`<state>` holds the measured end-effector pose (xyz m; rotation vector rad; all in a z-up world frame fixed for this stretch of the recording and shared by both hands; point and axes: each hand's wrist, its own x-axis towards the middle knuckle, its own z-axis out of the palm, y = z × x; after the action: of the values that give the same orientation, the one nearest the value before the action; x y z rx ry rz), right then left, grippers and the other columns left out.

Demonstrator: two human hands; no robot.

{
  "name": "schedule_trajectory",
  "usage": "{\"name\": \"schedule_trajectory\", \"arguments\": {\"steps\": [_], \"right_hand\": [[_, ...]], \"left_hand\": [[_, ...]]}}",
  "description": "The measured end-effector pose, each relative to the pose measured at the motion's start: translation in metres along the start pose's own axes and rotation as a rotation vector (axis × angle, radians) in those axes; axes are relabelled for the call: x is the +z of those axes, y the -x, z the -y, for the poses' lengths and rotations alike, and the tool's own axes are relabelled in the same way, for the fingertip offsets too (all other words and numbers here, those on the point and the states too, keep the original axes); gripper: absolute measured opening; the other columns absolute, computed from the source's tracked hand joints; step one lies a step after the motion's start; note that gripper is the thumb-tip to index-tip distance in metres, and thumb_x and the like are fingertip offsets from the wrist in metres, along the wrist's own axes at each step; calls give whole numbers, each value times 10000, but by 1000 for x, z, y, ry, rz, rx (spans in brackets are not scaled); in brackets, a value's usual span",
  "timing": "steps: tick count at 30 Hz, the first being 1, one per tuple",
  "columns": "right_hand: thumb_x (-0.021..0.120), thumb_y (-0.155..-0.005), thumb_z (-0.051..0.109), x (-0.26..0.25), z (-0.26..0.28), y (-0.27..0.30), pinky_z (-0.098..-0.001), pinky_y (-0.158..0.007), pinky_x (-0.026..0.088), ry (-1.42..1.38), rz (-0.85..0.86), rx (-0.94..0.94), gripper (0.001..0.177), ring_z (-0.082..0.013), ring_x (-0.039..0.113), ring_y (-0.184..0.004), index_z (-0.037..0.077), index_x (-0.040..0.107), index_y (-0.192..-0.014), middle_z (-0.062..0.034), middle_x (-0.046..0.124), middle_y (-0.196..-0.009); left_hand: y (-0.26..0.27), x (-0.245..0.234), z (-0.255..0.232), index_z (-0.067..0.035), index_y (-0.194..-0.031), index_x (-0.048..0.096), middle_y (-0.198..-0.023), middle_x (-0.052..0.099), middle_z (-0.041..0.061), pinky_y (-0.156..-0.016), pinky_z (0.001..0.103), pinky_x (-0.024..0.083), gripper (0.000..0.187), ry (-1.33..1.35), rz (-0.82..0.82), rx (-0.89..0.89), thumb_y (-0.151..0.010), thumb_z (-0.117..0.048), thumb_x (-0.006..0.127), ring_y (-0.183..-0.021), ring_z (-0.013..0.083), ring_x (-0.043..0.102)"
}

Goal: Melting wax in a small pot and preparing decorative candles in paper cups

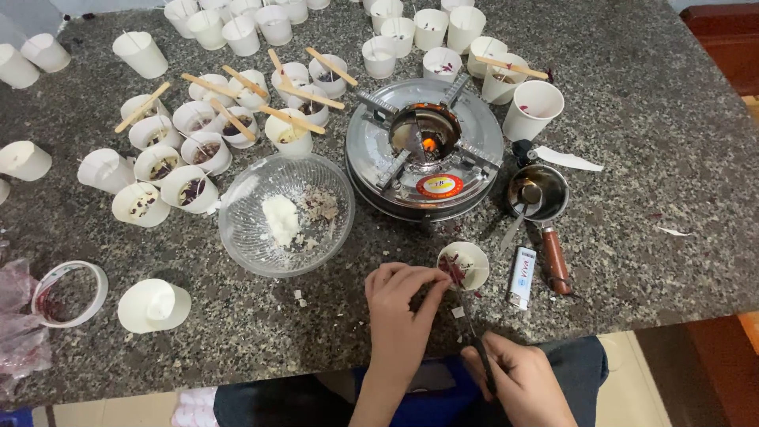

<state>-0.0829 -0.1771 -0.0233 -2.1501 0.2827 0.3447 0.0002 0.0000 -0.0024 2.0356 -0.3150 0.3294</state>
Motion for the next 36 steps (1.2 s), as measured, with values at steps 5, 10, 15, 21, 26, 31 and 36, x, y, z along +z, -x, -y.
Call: {"name": "schedule_trajectory", "arguments": {"steps": [5, 10, 15, 21, 26, 31, 36], "right_hand": [[594, -1020, 393, 0, -7, 0, -301, -574, 400, -73, 5, 40, 526, -118, 537, -525, 116, 550, -575, -15, 606, -524], [460, -991, 576, 0, -14, -1, -352, -569, 304, -181, 52, 14, 641, -184, 484, -469, 97, 491, -566, -56, 521, -522], [674, -1000, 380, -2, -3, 1, -329, -562, 342, -79, 39, 44, 536, -127, 512, -504, 115, 546, -552, -14, 567, -514], [557, -1036, 376, -4, -15, 0, -291, -566, 425, -80, -6, 48, 553, -139, 577, -483, 114, 545, -550, -31, 616, -478], [572, -986, 389, -4, -17, 1, -343, -506, 397, -373, -36, -129, 528, -175, 539, -484, 76, 572, -561, -70, 607, -491], [478, -1045, 406, -9, -31, -14, -309, -449, 311, -605, 0, -259, 584, -137, 429, -456, 60, 581, -586, -56, 529, -506], [480, -943, 713, -18, -35, -26, -240, -349, 146, -1441, 616, 106, 734, -81, 283, -358, 6, 484, -750, -38, 407, -486]], "left_hand": [[2, 2, 3, -136, -992, 783, -985, 771, -13, -971, 438, 374, 211, -12, -12, 3, -980, -299, 650, -1014, 220, 610], [1, 0, -1, -152, -1016, 799, -1015, 719, 13, -932, 430, 377, 154, -25, -22, 39, -958, -244, 690, -1037, 236, 586], [1, 0, -3, -164, -927, 799, -966, 592, 7, -981, 462, 344, 83, -14, -35, 24, -909, -237, 764, -1018, 231, 546], [3, 2, 0, -148, -979, 792, -998, 591, 31, -978, 480, 356, 110, -31, -17, 11, -934, -236, 743, -1037, 247, 540], [-7, 1, -8, -154, -956, 798, -1039, 631, 25, -930, 474, 339, 159, -125, -27, 55, -944, -290, 717, -1057, 265, 544], [-20, 1, -15, -179, -907, 756, -1053, 623, 15, -924, 467, 313, 115, -158, 13, 58, -870, -278, 800, -1096, 265, 538], [-25, -1, -24, -174, -1005, 792, -1079, 617, 4, -891, 440, 298, 116, -189, 16, 34, -931, -239, 731, -1078, 269, 509]]}}
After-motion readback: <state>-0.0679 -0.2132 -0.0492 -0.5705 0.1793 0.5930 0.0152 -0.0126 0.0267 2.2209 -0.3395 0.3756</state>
